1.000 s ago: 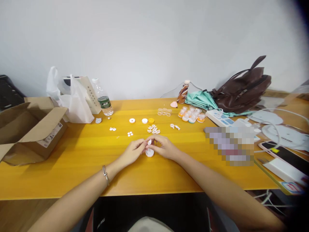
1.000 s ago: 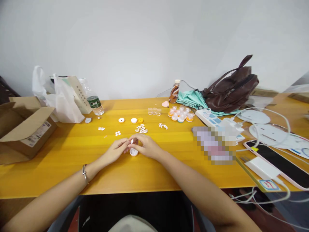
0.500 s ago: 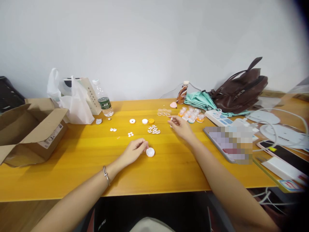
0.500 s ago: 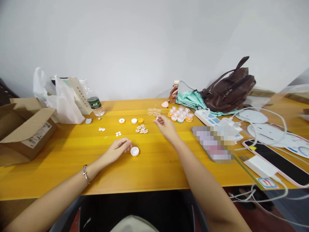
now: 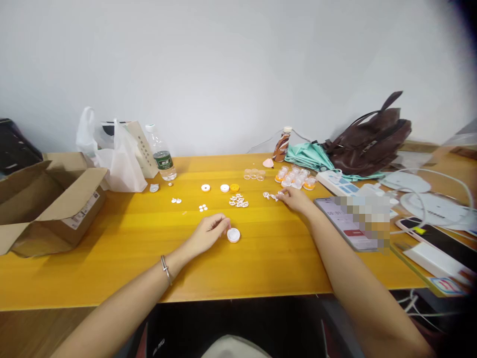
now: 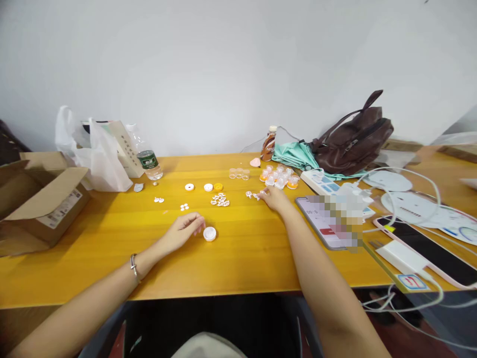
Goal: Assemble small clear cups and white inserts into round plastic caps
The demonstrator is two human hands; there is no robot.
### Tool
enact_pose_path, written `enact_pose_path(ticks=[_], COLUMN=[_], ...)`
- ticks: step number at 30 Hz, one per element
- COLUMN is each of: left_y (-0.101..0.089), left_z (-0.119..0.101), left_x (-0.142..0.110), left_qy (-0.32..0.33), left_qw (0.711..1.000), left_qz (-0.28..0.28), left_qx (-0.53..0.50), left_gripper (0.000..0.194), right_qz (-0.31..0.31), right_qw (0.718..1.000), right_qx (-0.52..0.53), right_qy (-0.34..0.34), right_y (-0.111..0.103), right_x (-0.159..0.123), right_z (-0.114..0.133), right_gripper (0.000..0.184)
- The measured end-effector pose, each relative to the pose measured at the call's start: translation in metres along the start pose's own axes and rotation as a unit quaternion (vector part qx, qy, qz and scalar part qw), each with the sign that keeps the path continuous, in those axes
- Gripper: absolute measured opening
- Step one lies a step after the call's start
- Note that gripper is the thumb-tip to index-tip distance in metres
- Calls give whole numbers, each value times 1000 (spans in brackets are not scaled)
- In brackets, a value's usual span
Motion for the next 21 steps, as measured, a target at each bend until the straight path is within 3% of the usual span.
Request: enact_pose_path(ticks=[10,16,19,21], left_y=[-1,-1,1,2], left_z=[1,3,6,9], left_x=[0,1,1,1], left_qy=[2,1,13,25], left_qw=[1000,1000,999,998], left_qz=[3,-12,-9,11], left_qx=[5,18,39,51], left_gripper=[29,25,25,31], right_qz=[9,-61,-92,-33], right_qw=[1000,998,987,974], right_qx=[23,29,89,143], right_qy=[-16,-18,-93,-172], right_y=[-1,-9,-8,-1], right_x=[-1,-5,-13,-22], right_z=[5,17,36,52], right_gripper=[27,32,40,45])
Point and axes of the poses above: each hand's wrist, its own x-axis towards the middle knuckle, its own y-axis out of the palm, z = x × y, the point moved 1 cm from there along x, towards the middle knuckle, and after that the axes turned 13 degrees about -y, right-handed, at the moved point
